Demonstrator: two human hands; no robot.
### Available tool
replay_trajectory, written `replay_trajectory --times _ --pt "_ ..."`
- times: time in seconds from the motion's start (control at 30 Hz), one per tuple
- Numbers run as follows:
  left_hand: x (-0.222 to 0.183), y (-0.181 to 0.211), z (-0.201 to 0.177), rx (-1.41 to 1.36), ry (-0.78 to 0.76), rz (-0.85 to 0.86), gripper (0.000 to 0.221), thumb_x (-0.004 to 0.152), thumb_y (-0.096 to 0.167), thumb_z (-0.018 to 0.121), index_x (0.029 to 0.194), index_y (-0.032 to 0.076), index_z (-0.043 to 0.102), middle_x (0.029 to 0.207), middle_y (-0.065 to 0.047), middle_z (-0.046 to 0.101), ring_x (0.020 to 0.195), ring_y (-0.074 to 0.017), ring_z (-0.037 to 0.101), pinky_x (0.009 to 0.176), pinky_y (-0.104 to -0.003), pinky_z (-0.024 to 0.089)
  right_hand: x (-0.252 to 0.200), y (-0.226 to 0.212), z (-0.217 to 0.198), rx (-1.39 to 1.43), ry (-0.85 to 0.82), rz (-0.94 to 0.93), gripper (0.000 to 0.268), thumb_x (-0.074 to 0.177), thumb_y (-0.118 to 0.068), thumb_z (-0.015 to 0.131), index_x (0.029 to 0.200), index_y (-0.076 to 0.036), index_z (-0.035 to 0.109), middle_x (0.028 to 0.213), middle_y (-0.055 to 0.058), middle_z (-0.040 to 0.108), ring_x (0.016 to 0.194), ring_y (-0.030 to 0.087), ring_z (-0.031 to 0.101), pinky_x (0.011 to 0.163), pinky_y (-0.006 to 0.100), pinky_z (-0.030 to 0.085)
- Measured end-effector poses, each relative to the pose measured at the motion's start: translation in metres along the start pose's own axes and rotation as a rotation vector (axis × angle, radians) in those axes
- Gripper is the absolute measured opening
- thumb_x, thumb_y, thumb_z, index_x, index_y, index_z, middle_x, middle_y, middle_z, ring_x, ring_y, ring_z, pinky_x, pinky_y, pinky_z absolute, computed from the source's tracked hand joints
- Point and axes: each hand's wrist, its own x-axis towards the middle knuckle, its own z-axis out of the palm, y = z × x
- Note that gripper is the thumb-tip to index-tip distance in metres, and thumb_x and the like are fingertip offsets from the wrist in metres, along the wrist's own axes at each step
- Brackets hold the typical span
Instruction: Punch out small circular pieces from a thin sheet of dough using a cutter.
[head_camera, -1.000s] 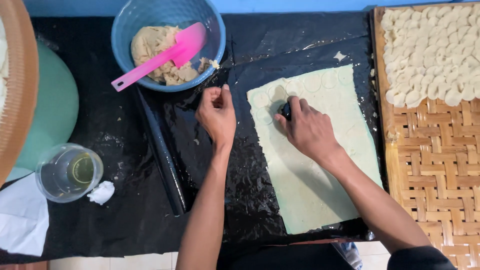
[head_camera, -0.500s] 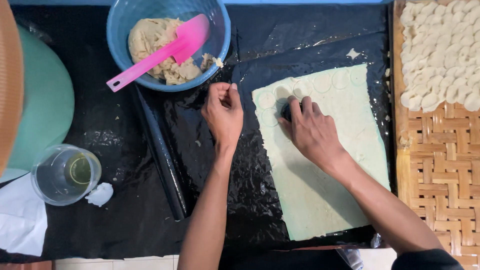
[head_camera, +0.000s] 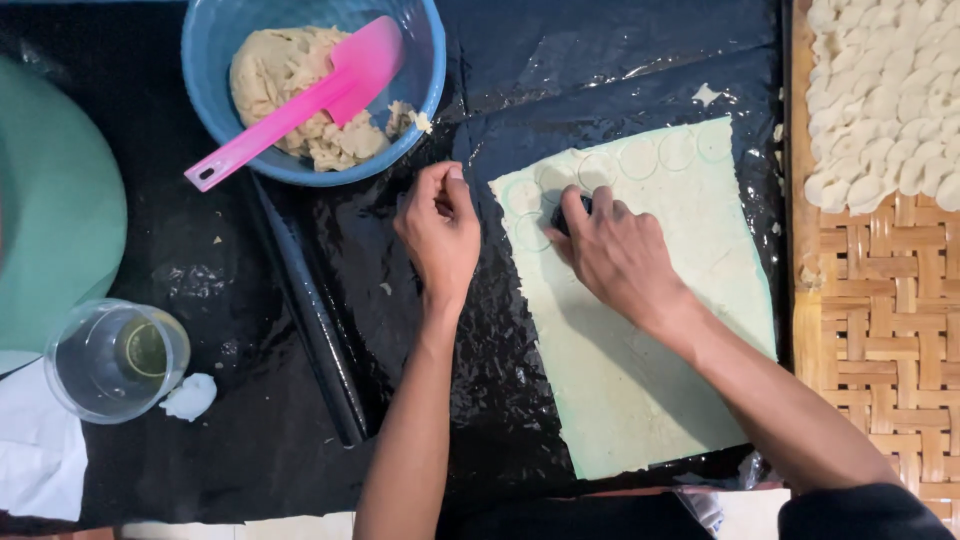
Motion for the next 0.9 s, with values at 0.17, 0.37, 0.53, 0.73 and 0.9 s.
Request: replay_trajectory --times 0.17,0.37,0.53,0.73,0.9 --pt "0.001 -0.002 0.002 0.037 0.009 0.044 0.022 0.094 0.014 0.076 0.083 0.003 0.061 0.07 -0.006 0.067 0.058 -0.0181 0.062 0.056 -0.033 0.047 -0.002 -0.011 0.009 -0.039 -0.011 0.197 0.05 0.107 -0.049 0.05 0.119 -0.001 0.052 0.087 0.019 0.062 0.062 0.029 0.069 0.044 0.04 0.053" --pt "0.0 0.002 -0.001 0.001 0.007 0.01 0.032 0.093 0.016 0.078 0.075 0.002 0.056 0.065 -0.008 0.063 0.055 -0.0209 0.062 0.055 -0.036 0.046 -0.02 0.023 -0.027 0.332 -0.105 0.235 0.045 0.108 -0.042 0.05 0.127 -0.001 0.047 0.099 0.024 0.064 0.071 0.043 0.068 0.061 0.053 0.055" --pt "-0.001 0.001 -0.001 -0.027 0.012 0.027 0.03 0.095 0.014 0.077 0.076 0.002 0.057 0.066 -0.009 0.063 0.056 -0.0221 0.063 0.055 -0.036 0.046 -0.037 0.032 -0.034 0.313 0.058 0.245 0.049 0.103 -0.039 0.057 0.13 0.0 0.046 0.107 0.025 0.063 0.079 0.046 0.069 0.063 0.053 0.054" --pt "-0.001 -0.001 -0.001 -0.012 0.02 0.045 0.029 0.094 0.014 0.077 0.077 0.002 0.057 0.067 -0.008 0.064 0.057 -0.0222 0.063 0.055 -0.036 0.047 -0.026 0.032 -0.02 0.254 -0.016 0.198 0.048 0.101 -0.04 0.059 0.129 -0.002 0.049 0.108 0.023 0.061 0.084 0.045 0.069 0.064 0.054 0.055" --pt "-0.001 0.002 -0.001 -0.005 0.011 0.035 0.03 0.094 0.013 0.077 0.077 0.002 0.056 0.066 -0.008 0.062 0.055 -0.0228 0.061 0.054 -0.037 0.044 -0.012 0.028 -0.003 0.084 -0.023 0.149 0.046 0.108 -0.044 0.055 0.115 0.001 0.051 0.091 0.02 0.062 0.073 0.037 0.07 0.051 0.046 0.054"
